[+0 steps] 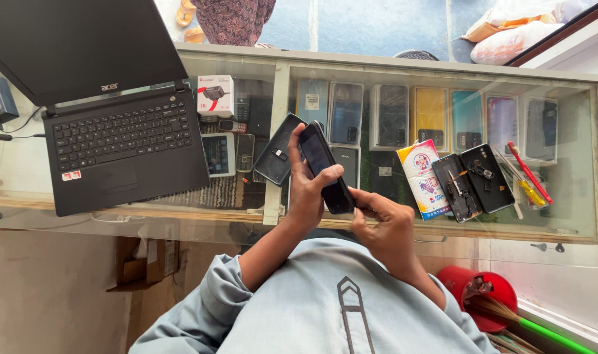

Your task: The person holds a black smartphone and repeatedly presses along its edges, likely reseating the screen or frame. They then use a metal prying tool to work along the seam and continue pressing the edges. The phone remains in hand throughout.

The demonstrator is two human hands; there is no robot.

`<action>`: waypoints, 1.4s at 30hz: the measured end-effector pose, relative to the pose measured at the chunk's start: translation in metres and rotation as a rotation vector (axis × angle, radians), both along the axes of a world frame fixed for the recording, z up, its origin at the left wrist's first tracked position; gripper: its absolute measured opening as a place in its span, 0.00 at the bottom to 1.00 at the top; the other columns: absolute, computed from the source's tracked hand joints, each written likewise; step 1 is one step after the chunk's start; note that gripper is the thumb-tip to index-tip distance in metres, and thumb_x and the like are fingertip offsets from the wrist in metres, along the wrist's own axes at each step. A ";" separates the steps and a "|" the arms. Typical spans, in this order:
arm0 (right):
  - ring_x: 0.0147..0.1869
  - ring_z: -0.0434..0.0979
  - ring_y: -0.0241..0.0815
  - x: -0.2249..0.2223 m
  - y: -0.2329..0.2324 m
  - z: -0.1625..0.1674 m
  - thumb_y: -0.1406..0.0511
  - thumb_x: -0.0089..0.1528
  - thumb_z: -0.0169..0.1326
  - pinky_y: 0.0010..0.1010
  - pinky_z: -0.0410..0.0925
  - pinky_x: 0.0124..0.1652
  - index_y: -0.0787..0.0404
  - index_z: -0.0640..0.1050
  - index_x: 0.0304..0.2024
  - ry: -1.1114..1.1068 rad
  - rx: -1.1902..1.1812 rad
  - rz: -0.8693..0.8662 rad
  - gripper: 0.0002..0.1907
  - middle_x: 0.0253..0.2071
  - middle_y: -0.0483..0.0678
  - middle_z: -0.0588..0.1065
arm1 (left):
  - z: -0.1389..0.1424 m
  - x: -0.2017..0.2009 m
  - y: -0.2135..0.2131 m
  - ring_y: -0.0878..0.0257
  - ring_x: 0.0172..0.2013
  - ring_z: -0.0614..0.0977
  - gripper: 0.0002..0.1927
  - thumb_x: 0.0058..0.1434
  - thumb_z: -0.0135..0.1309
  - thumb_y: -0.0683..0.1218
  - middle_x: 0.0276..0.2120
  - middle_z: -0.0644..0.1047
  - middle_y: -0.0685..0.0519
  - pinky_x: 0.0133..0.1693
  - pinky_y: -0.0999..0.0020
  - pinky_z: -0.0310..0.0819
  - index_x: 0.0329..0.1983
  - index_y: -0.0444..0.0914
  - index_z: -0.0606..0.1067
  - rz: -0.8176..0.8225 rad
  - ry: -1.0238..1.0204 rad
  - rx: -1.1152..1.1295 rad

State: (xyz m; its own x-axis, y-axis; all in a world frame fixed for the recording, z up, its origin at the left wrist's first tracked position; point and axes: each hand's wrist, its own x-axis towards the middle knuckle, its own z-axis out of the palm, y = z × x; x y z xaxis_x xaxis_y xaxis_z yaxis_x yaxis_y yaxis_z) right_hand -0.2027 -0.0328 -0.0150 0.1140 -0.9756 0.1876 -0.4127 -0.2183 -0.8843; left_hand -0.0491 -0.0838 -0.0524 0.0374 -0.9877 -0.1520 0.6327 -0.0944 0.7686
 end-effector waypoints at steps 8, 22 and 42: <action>0.39 0.73 0.40 -0.030 -0.005 -0.036 0.73 0.67 0.53 0.30 0.67 0.37 0.74 0.79 0.60 -0.377 0.470 -0.022 0.19 0.43 0.60 0.82 | -0.004 0.007 -0.003 0.61 0.49 0.79 0.44 0.60 0.54 0.39 0.51 0.72 0.46 0.53 0.61 0.78 0.78 0.48 0.50 -0.030 0.124 -0.008; 0.48 0.81 0.37 -0.022 -0.001 -0.065 0.69 0.67 0.53 0.27 0.75 0.49 0.74 0.78 0.55 -0.495 0.417 -0.009 0.17 0.47 0.54 0.81 | -0.036 0.014 -0.001 0.67 0.35 0.81 0.11 0.68 0.53 0.43 0.37 0.79 0.51 0.40 0.70 0.79 0.50 0.32 0.73 0.084 0.119 0.036; 0.45 0.83 0.39 -0.018 0.004 -0.070 0.66 0.68 0.53 0.32 0.78 0.47 0.74 0.78 0.54 -0.573 0.492 0.014 0.17 0.44 0.54 0.82 | -0.038 0.018 0.004 0.66 0.34 0.82 0.08 0.67 0.52 0.46 0.34 0.79 0.52 0.39 0.69 0.80 0.41 0.35 0.75 0.129 0.138 0.169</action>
